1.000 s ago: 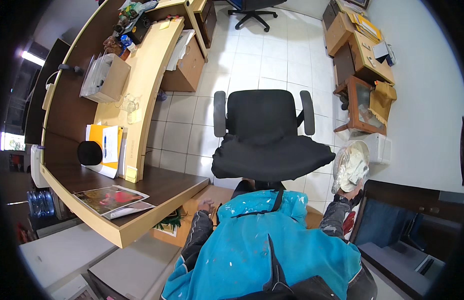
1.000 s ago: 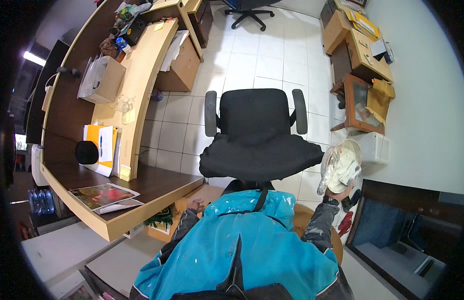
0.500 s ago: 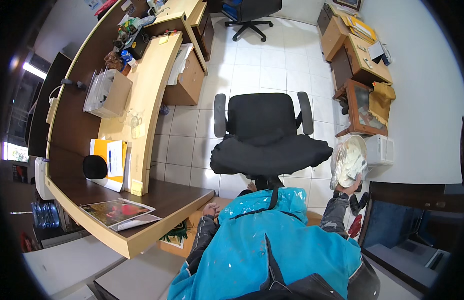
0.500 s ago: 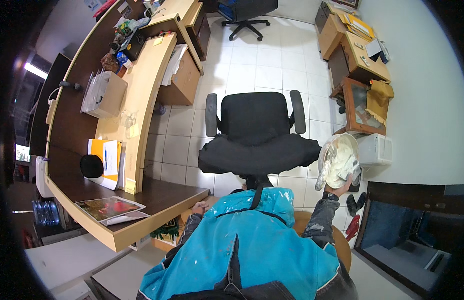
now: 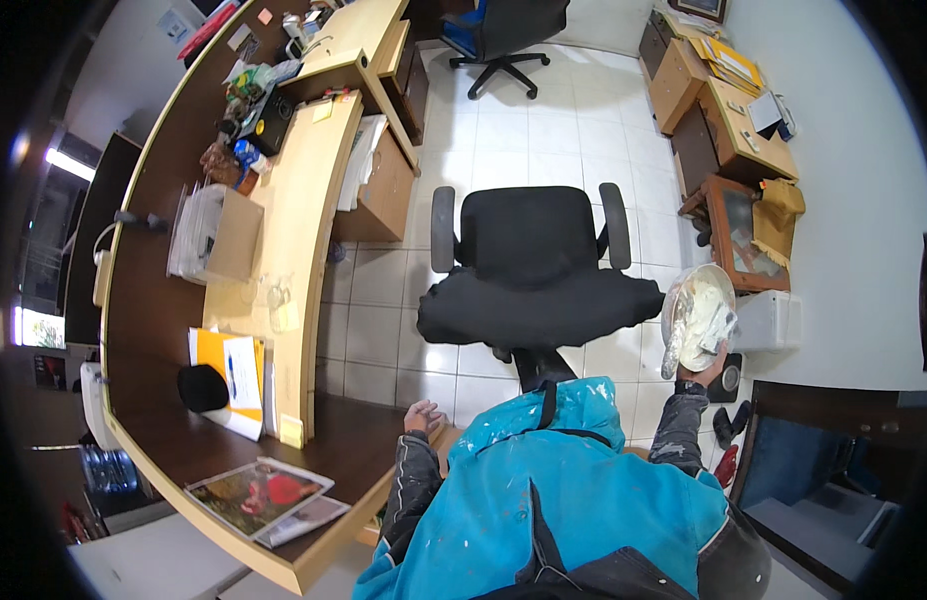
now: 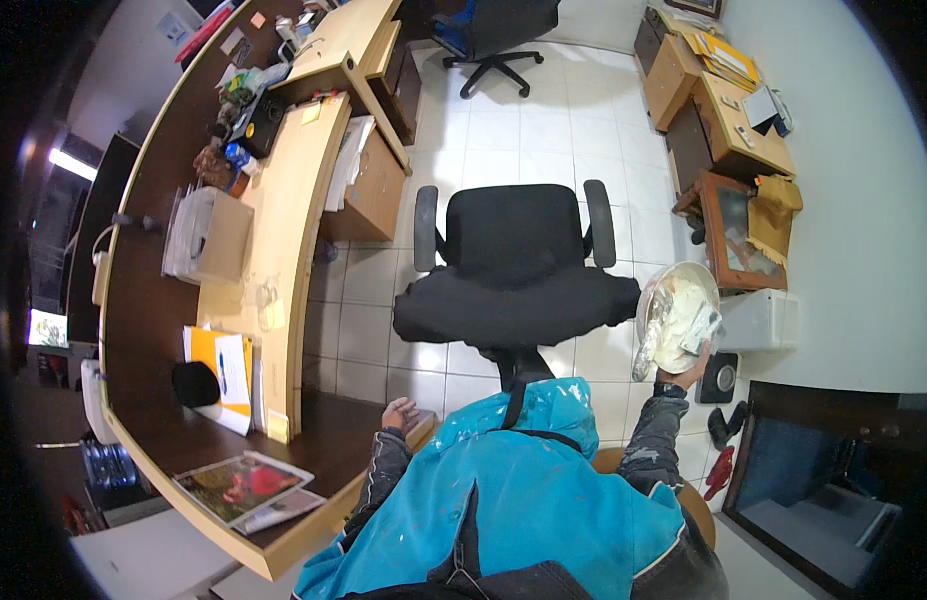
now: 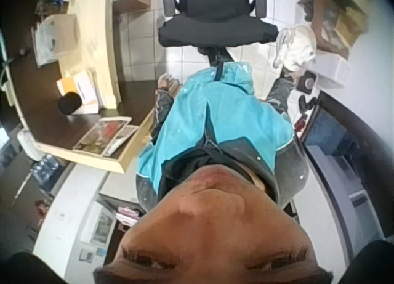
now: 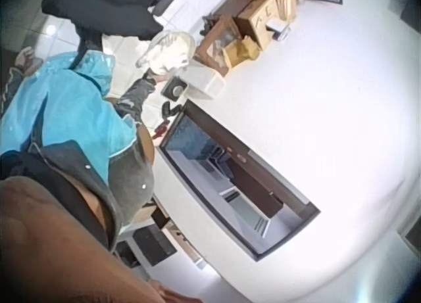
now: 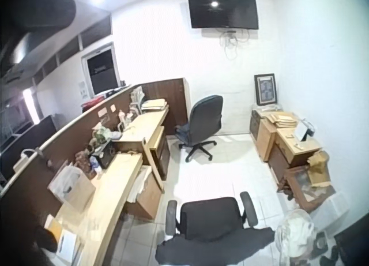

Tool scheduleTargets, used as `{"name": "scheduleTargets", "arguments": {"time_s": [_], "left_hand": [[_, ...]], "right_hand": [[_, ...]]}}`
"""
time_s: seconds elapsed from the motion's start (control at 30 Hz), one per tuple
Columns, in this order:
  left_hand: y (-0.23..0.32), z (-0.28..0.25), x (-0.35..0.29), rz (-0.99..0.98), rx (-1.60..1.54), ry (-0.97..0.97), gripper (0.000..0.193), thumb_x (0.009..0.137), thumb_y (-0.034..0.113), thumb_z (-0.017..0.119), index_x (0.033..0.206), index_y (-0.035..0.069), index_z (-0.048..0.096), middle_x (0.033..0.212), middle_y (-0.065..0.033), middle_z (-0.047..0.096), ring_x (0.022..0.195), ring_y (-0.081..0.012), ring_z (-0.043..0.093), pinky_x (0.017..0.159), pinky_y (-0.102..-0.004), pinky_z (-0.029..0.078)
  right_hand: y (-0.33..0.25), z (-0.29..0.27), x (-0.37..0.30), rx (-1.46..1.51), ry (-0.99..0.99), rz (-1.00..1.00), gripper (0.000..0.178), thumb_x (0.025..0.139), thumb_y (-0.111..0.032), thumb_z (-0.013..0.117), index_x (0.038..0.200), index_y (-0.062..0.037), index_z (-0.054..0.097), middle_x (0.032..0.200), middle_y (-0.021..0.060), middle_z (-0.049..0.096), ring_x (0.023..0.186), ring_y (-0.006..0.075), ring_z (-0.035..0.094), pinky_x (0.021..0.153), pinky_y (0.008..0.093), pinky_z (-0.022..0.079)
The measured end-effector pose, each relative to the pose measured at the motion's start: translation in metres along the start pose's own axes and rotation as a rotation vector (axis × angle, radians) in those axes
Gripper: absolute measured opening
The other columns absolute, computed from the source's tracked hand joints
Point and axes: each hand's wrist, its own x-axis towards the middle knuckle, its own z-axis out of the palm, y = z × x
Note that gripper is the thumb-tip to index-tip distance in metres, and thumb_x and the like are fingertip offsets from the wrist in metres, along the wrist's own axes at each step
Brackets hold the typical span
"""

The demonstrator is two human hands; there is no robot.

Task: The person applies grout to the spaces between floor tiles using a putty knife and then wipes the excess away with a cloth.

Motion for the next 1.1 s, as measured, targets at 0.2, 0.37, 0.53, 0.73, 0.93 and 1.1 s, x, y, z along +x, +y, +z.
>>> {"name": "scheduleTargets", "arguments": {"time_s": [0.2,0.37,0.53,0.73,0.93,1.1], "left_hand": [[0.104,0.059,0.025,0.114,0.045,-0.101,0.025,0.093,0.011,0.051,0.118,0.011,0.051,0.119,-0.0135,0.064,0.098,-0.0304,0.065,0.079,-0.0431,0.052],[0.157,0.092,0.023,0.096,0.148,-0.043,0.017,0.092,0.007,0.052,0.109,0.010,0.057,0.109,-0.0118,0.067,0.091,-0.0263,0.067,0.074,-0.0366,0.053],[0.167,0.061,0.037,0.188,0.118,0.001,0.017,0.088,-0.001,0.051,0.102,0.007,0.057,0.096,-0.0114,0.067,0.082,-0.0228,0.066,0.063,-0.0311,0.051],[0.199,0.006,0.067,0.015,0.280,0.012,0.015,0.088,-0.004,0.050,0.096,0.007,0.058,0.081,-0.0062,0.064,0.068,-0.0172,0.060,0.056,-0.0288,0.048],[0.248,-0.051,0.135,-0.283,0.190,-0.118,0.012,0.092,0.005,0.049,0.100,0.009,0.057,0.086,-0.0052,0.066,0.071,-0.0161,0.062,0.053,-0.0304,0.046],[0.302,-0.006,0.160,0.033,0.744,-0.164,0.017,0.093,0.005,0.045,0.105,0.010,0.056,0.091,-0.0060,0.068,0.075,-0.0168,0.064,0.057,-0.0312,0.047]], "right_hand": [[0.027,0.067,0.053,-0.028,-0.015,-0.028,0.064,0.093,-0.041,0.052,0.144,-0.0061,0.038,0.144,0.0128,0.046,0.127,0.0336,0.048,0.107,0.0480,0.039],[0.035,0.108,0.086,-0.007,-0.005,-0.053,0.064,0.093,-0.042,0.051,0.144,-0.0060,0.038,0.144,0.0133,0.045,0.128,0.0335,0.048,0.107,0.0479,0.038],[0.048,0.148,0.104,-0.019,0.039,-0.075,0.063,0.093,-0.043,0.050,0.145,-0.0069,0.039,0.143,0.0121,0.047,0.126,0.0338,0.049,0.106,0.0474,0.039],[0.061,0.143,0.109,-0.046,0.096,-0.130,0.062,0.094,-0.041,0.051,0.144,-0.0069,0.039,0.143,0.0122,0.047,0.126,0.0327,0.050,0.107,0.0469,0.039],[0.084,0.167,0.062,0.001,0.124,-0.167,0.061,0.094,-0.040,0.050,0.145,-0.0069,0.038,0.144,0.0126,0.046,0.128,0.0320,0.048,0.108,0.0470,0.037],[0.100,0.162,0.020,-0.027,0.136,-0.221,0.062,0.095,-0.041,0.048,0.146,-0.0068,0.036,0.145,0.0125,0.044,0.130,0.0331,0.046,0.110,0.0488,0.035]]}}
